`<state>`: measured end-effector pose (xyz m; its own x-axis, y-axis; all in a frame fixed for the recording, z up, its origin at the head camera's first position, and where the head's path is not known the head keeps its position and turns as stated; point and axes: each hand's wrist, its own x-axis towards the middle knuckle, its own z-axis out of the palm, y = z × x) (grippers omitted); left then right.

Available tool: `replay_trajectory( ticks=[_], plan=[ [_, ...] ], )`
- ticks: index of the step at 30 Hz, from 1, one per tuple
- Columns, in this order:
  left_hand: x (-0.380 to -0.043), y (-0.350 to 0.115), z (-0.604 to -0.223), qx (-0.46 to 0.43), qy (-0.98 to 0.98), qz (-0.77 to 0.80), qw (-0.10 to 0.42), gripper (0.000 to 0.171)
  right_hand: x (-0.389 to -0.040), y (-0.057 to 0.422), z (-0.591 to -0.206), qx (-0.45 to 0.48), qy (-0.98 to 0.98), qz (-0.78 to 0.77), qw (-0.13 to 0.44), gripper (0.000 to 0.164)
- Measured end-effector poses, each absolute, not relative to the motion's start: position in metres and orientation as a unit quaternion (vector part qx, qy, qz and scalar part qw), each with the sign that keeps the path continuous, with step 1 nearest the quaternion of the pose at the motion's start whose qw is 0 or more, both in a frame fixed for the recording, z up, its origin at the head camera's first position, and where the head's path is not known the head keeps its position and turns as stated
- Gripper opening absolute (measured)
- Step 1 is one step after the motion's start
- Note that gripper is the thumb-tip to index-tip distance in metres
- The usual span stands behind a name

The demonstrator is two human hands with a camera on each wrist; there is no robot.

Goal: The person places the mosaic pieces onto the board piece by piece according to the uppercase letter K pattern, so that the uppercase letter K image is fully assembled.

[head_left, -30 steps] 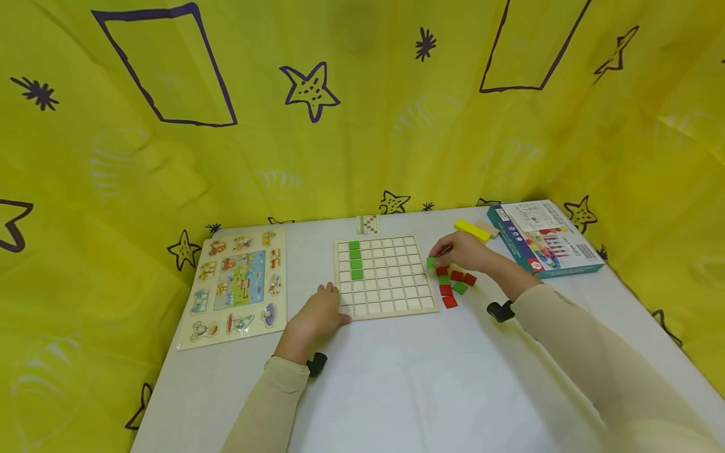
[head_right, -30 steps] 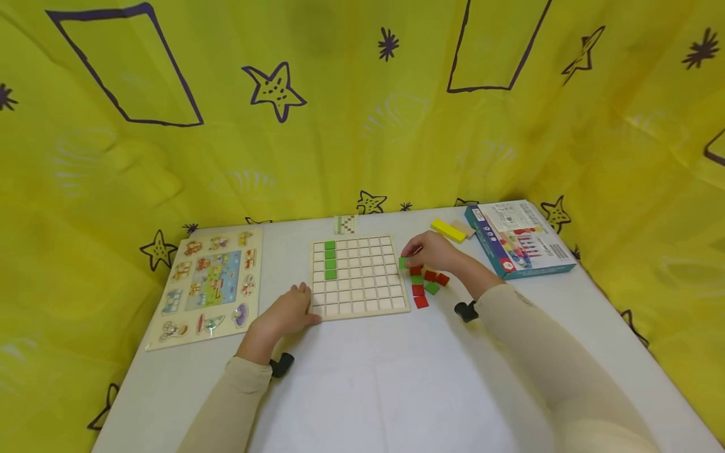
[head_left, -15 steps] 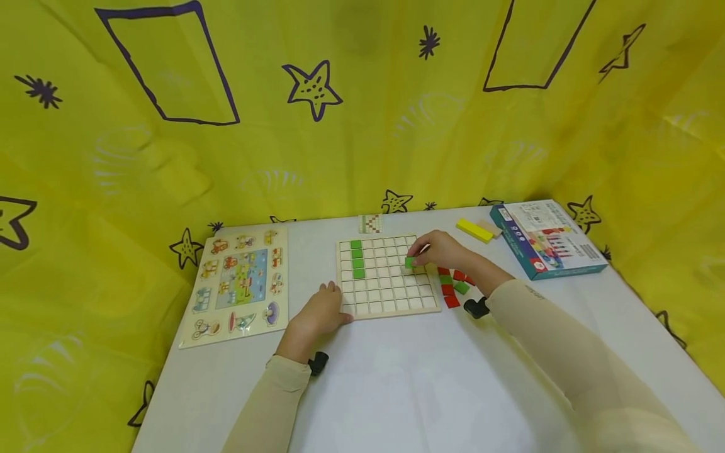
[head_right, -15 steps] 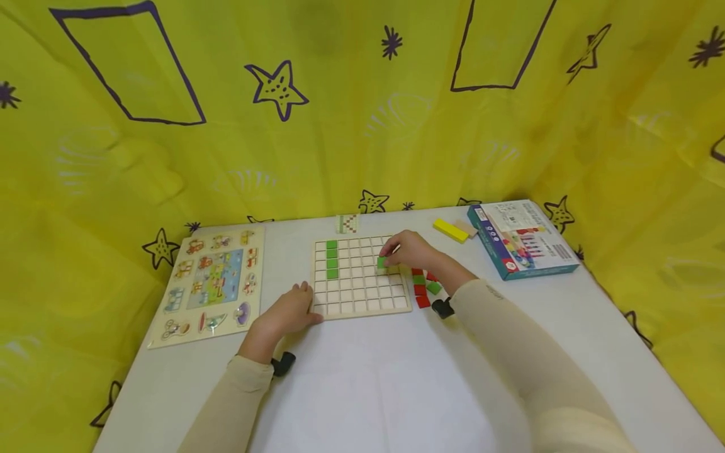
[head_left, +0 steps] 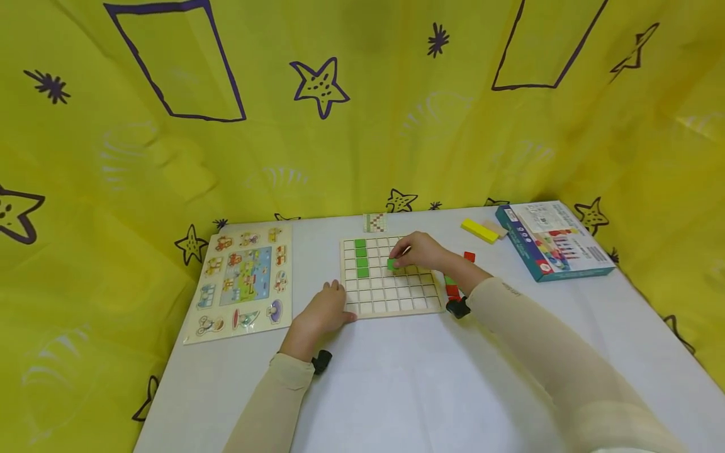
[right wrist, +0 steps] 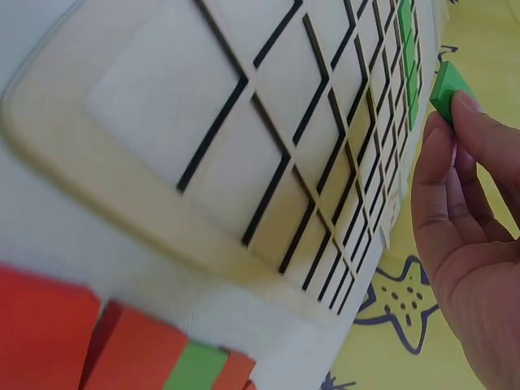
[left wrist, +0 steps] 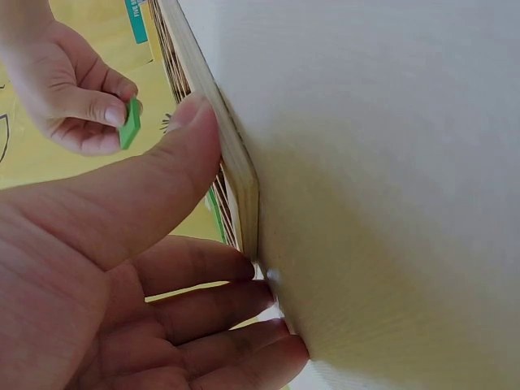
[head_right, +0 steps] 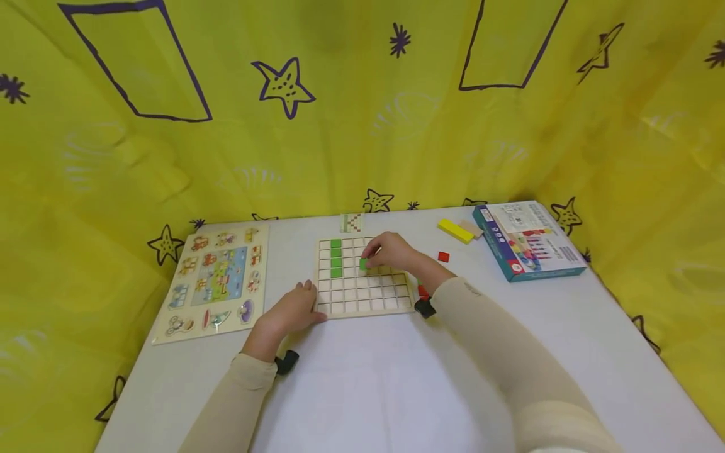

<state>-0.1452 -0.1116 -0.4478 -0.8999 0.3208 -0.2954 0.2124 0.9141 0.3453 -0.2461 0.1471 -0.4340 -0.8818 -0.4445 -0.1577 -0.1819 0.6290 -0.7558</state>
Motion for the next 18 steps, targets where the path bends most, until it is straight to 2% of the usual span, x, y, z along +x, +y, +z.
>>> replay_trajectory(
  ticks=[18],
  plan=[
    [-0.147, -0.113, -0.446, 0.149, 0.963, 0.14, 0.173, 0.08, -0.245, 0.104, -0.444, -0.227, 0.88, -0.382, 0.167, 0.012]
  ],
)
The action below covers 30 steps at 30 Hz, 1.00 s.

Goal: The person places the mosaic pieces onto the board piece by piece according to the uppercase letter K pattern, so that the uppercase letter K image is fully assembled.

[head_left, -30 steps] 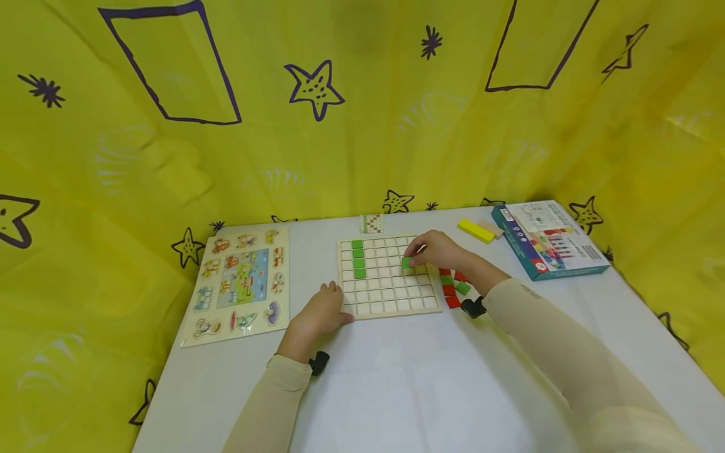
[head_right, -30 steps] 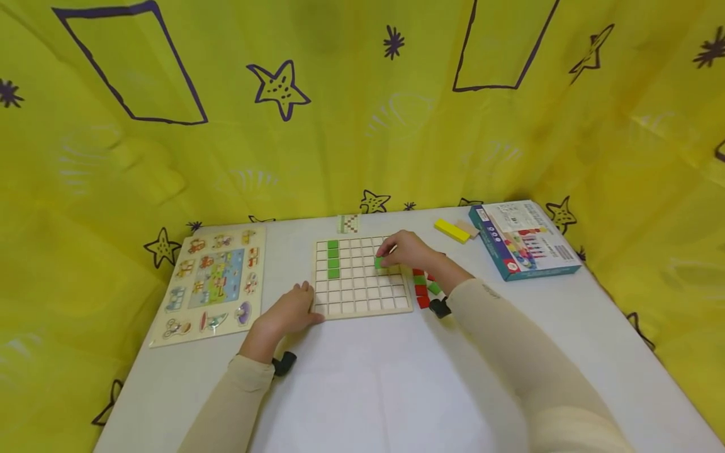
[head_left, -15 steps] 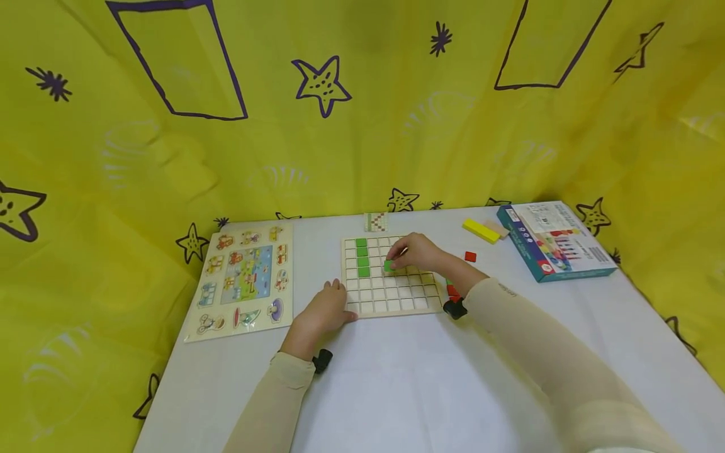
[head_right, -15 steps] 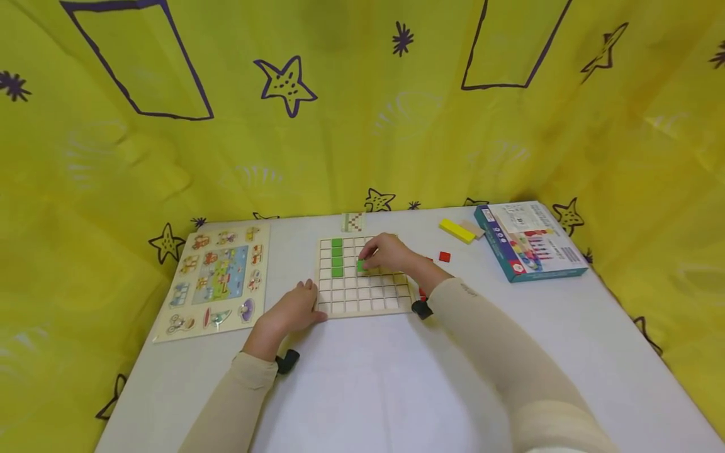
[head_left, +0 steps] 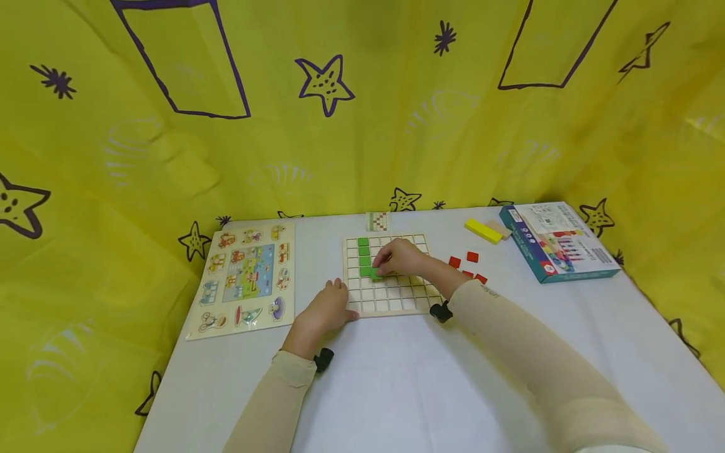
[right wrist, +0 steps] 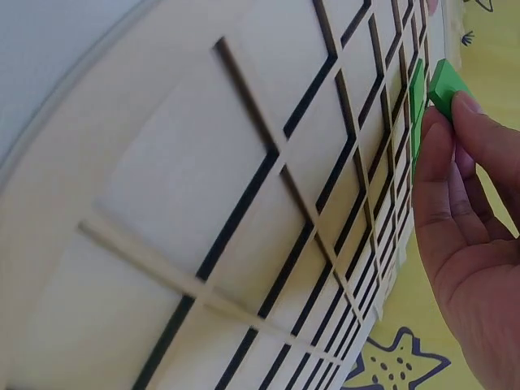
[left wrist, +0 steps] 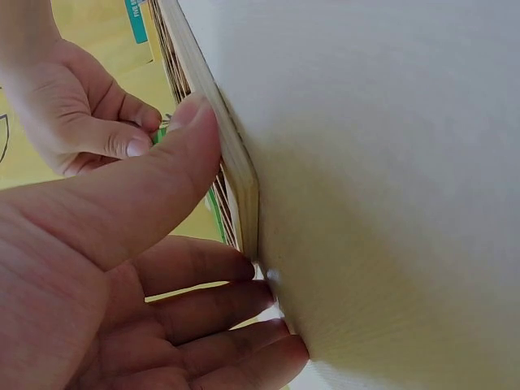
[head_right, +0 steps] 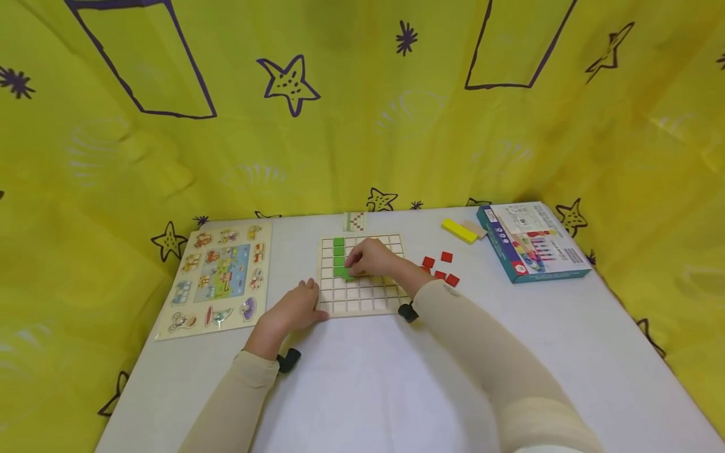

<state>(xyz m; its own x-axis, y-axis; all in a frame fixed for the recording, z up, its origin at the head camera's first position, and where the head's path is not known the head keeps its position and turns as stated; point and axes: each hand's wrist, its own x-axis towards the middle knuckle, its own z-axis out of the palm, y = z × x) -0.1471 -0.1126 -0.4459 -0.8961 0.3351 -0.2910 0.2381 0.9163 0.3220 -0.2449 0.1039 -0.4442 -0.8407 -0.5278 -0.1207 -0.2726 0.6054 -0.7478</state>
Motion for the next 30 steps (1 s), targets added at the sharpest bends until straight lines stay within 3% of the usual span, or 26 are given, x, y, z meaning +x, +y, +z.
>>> replay_trajectory(
  ticks=[11, 30],
  plan=[
    [-0.148, -0.111, -0.446, 0.155, 0.964, 0.13, 0.172, 0.08, -0.242, 0.089, -0.45, -0.212, 0.88, -0.379, 0.192, 0.01],
    [-0.149, -0.113, -0.446, 0.154, 0.965, 0.119, 0.178, 0.082, -0.238, 0.073, -0.455, -0.262, 0.903, -0.298, 0.165, 0.006]
  ],
)
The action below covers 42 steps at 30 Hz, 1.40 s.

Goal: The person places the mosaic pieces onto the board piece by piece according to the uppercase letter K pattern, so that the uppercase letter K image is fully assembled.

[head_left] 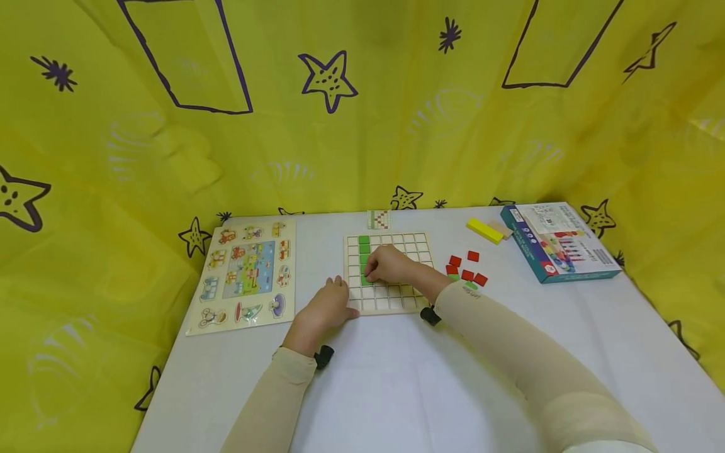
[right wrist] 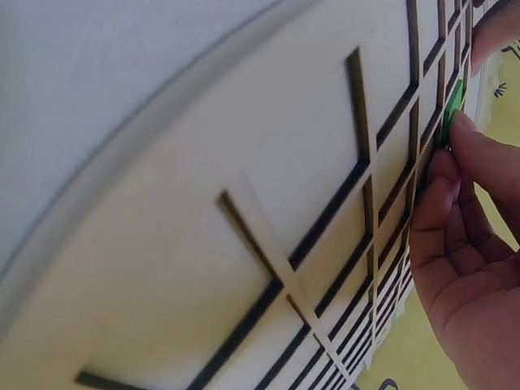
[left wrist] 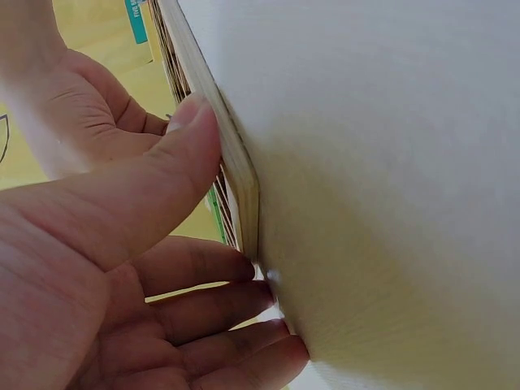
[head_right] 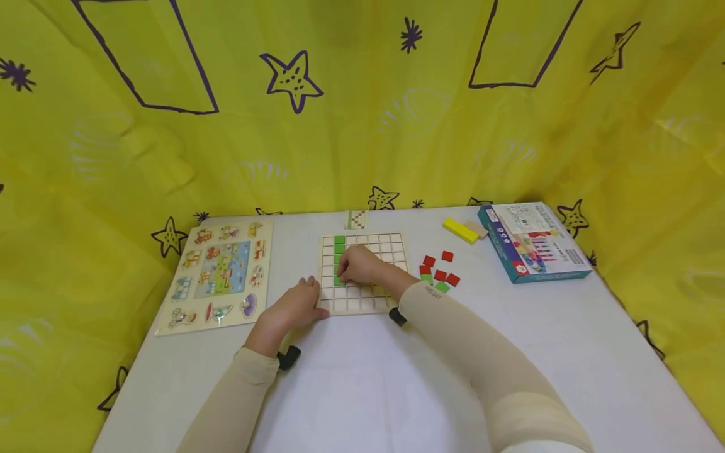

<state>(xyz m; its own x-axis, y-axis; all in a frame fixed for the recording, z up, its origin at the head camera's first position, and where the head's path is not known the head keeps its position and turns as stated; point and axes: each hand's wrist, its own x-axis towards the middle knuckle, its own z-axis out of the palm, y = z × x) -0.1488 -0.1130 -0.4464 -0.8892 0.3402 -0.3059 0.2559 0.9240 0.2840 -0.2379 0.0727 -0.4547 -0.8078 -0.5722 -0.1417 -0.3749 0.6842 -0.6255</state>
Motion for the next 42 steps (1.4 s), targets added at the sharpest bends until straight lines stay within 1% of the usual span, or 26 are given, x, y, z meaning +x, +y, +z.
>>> replay_trajectory(
  ticks=[7, 12, 16, 25, 34, 42],
  plan=[
    [-0.149, -0.114, -0.447, 0.156, 0.965, 0.123, 0.173, 0.081, -0.236, 0.074, -0.456, -0.26, 0.9, -0.31, 0.16, 0.004],
    [-0.148, -0.114, -0.446, 0.156, 0.964, 0.13, 0.174, 0.08, -0.234, 0.084, -0.453, -0.234, 0.894, -0.343, 0.168, 0.006],
    [-0.147, -0.112, -0.446, 0.151, 0.964, 0.133, 0.174, 0.08, -0.235, 0.105, -0.446, -0.201, 0.893, -0.366, 0.17, 0.01],
    [-0.146, -0.11, -0.446, 0.141, 0.965, 0.135, 0.173, 0.08, -0.235, 0.169, -0.431, -0.141, 0.904, -0.37, 0.162, 0.017],
    [-0.145, -0.111, -0.448, 0.134, 0.963, 0.15, 0.177, 0.079, -0.225, 0.212, -0.433, -0.083, 0.913, -0.36, 0.173, 0.021],
    [-0.145, -0.109, -0.446, 0.132, 0.962, 0.155, 0.18, 0.079, -0.214, 0.243, -0.445, -0.079, 0.919, -0.343, 0.178, 0.02]
  ],
)
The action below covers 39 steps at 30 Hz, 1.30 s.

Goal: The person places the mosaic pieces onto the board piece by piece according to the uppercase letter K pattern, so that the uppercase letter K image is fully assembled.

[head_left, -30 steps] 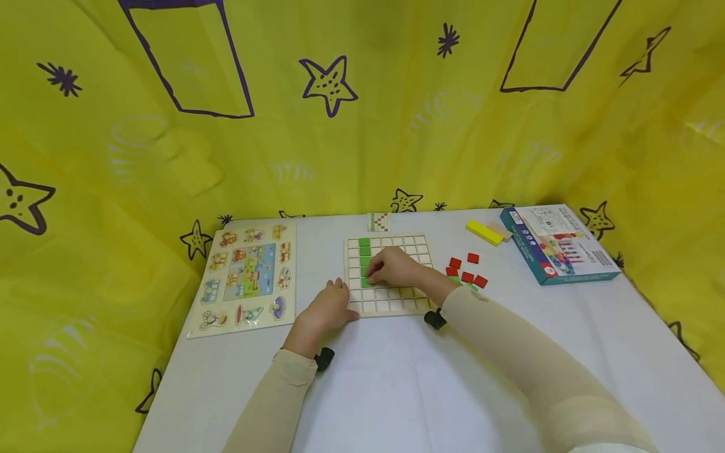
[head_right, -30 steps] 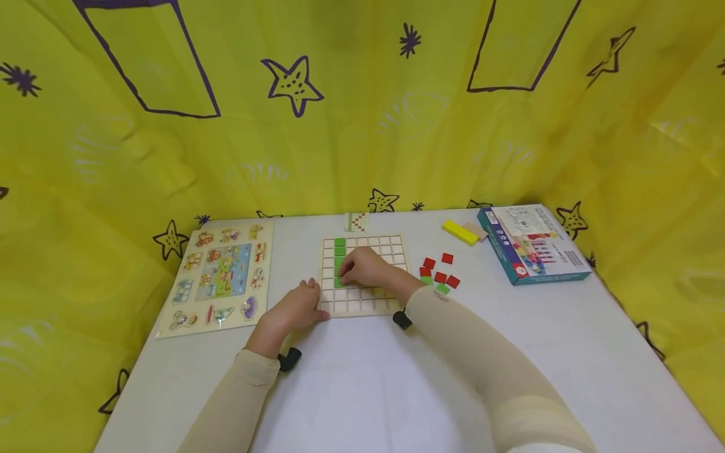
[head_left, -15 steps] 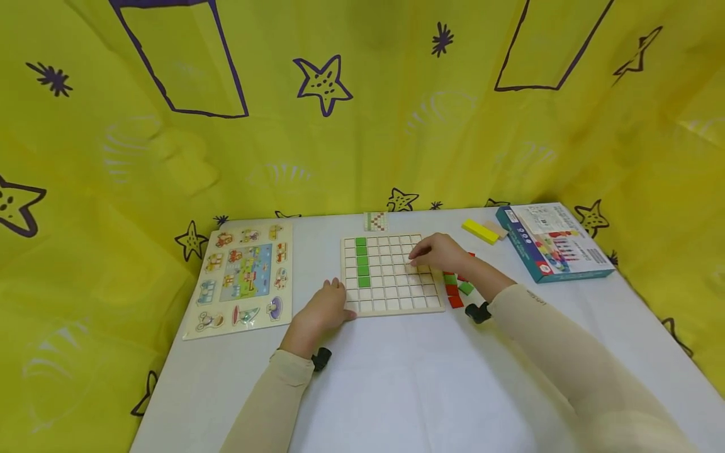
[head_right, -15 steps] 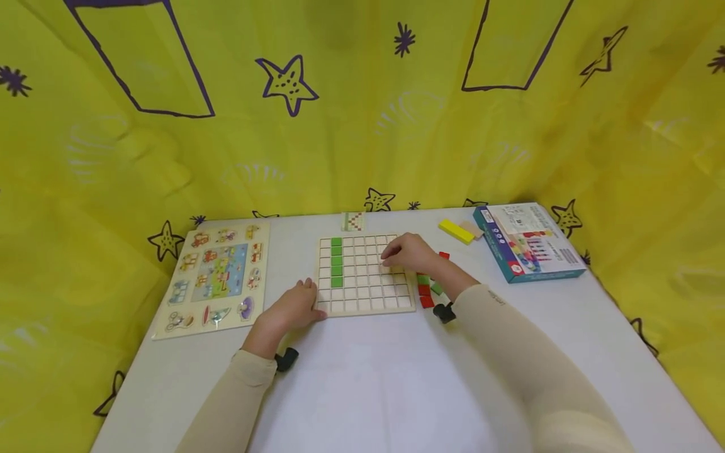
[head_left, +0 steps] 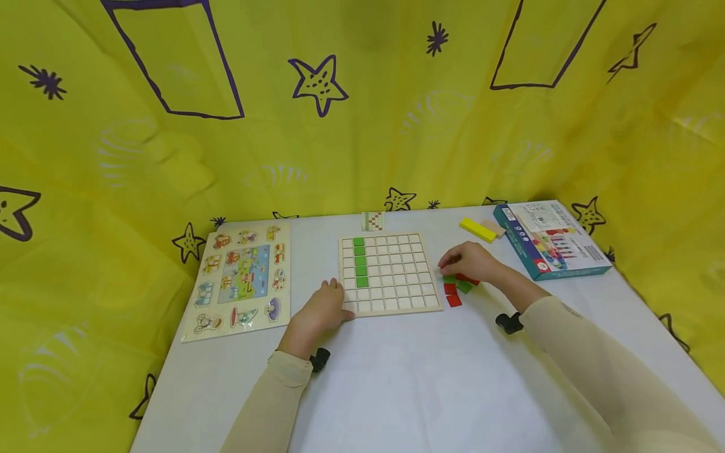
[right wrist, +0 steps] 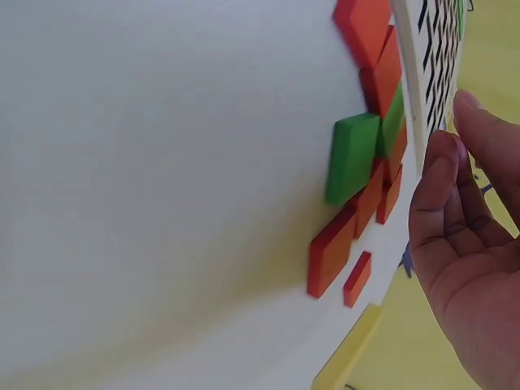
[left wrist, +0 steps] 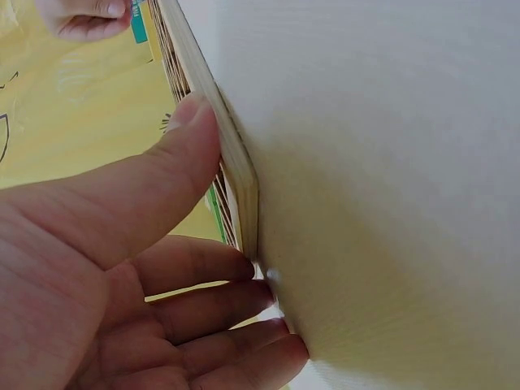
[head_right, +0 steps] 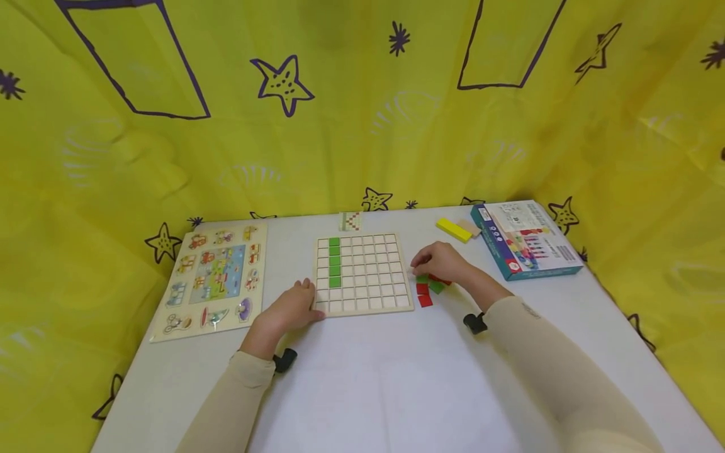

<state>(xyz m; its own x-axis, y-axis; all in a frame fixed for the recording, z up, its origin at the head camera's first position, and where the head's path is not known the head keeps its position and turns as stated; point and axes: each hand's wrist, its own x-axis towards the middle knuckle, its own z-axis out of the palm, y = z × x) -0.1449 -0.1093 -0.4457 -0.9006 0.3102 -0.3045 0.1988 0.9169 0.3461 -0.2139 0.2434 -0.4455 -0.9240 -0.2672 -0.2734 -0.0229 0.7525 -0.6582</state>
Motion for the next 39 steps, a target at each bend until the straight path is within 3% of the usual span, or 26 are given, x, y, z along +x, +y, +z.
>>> replay_trajectory(
  ticks=[10, 17, 28, 39],
  plan=[
    [-0.144, -0.112, -0.445, 0.133, 0.962, 0.156, 0.178, 0.079, -0.206, 0.259, -0.453, -0.083, 0.914, -0.348, 0.192, 0.017],
    [-0.144, -0.112, -0.444, 0.135, 0.962, 0.159, 0.175, 0.079, -0.206, 0.256, -0.455, -0.111, 0.926, -0.317, 0.172, 0.018],
    [-0.145, -0.112, -0.445, 0.131, 0.963, 0.155, 0.176, 0.079, -0.206, 0.247, -0.45, -0.112, 0.931, -0.283, 0.202, 0.017],
    [-0.145, -0.111, -0.448, 0.13, 0.963, 0.153, 0.18, 0.081, -0.204, 0.247, -0.449, -0.13, 0.928, -0.288, 0.198, 0.014]
  ],
)
